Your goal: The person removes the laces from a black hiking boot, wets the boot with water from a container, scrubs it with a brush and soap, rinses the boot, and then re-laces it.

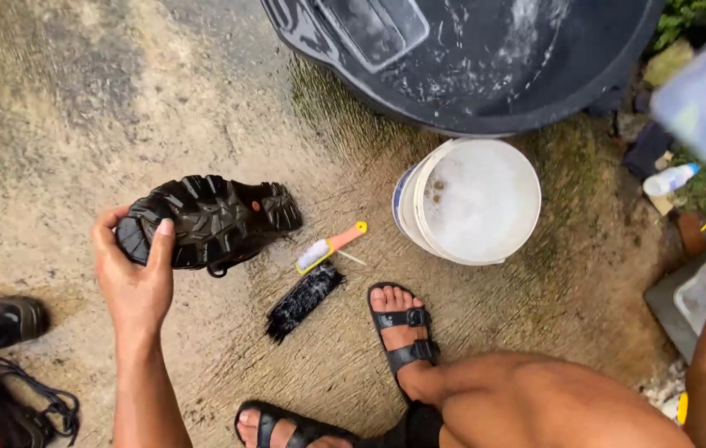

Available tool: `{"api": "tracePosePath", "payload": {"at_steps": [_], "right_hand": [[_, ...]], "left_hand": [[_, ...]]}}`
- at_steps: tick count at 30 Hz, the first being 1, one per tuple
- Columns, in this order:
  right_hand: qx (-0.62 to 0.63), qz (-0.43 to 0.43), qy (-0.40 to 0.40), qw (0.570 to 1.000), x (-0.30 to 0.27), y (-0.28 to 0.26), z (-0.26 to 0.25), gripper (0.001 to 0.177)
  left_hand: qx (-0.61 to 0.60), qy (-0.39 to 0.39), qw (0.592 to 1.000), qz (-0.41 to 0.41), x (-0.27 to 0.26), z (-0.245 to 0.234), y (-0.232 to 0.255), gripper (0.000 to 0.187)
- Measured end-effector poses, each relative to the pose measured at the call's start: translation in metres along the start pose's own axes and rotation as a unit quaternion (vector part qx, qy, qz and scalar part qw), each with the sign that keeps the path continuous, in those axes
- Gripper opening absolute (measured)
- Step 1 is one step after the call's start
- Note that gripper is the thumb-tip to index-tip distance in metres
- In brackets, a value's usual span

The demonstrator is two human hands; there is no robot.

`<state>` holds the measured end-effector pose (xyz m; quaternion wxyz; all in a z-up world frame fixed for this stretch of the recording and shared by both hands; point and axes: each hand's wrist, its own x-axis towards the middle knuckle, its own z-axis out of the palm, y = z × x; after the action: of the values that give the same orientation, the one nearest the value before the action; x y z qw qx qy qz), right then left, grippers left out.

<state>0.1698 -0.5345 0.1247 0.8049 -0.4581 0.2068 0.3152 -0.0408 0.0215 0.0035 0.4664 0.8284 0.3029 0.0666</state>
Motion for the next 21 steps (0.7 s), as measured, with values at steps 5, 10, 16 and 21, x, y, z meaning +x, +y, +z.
{"api": "tracePosePath", "payload": {"at_steps": [5, 10, 16, 21], "right_hand": [[-0.701, 0.195, -0.153, 0.669, -0.122, 0.125, 0.178, 0.044], [-0.753, 0.139, -0.161, 0.623, -0.091, 0.069, 0.119, 0.039], [-0.713, -0.360, -0.077, 0.597, 0.065, 0.062, 0.047, 0.014], [-0.622, -0.237, -0.304, 0.681, 0.098, 0.265, 0.167, 0.016]], "left_hand": [[0.029, 0.013, 0.999, 0.001, -0.011, -0.021, -0.010, 0.038], [0.071, 0.035, 0.997, -0.007, -0.013, -0.068, -0.030, 0.036], [0.169, 0.010, 0.980, -0.099, -0.029, -0.102, -0.020, 0.046], [0.201, -0.024, 0.969, -0.140, -0.071, -0.125, -0.033, 0.049]]}}
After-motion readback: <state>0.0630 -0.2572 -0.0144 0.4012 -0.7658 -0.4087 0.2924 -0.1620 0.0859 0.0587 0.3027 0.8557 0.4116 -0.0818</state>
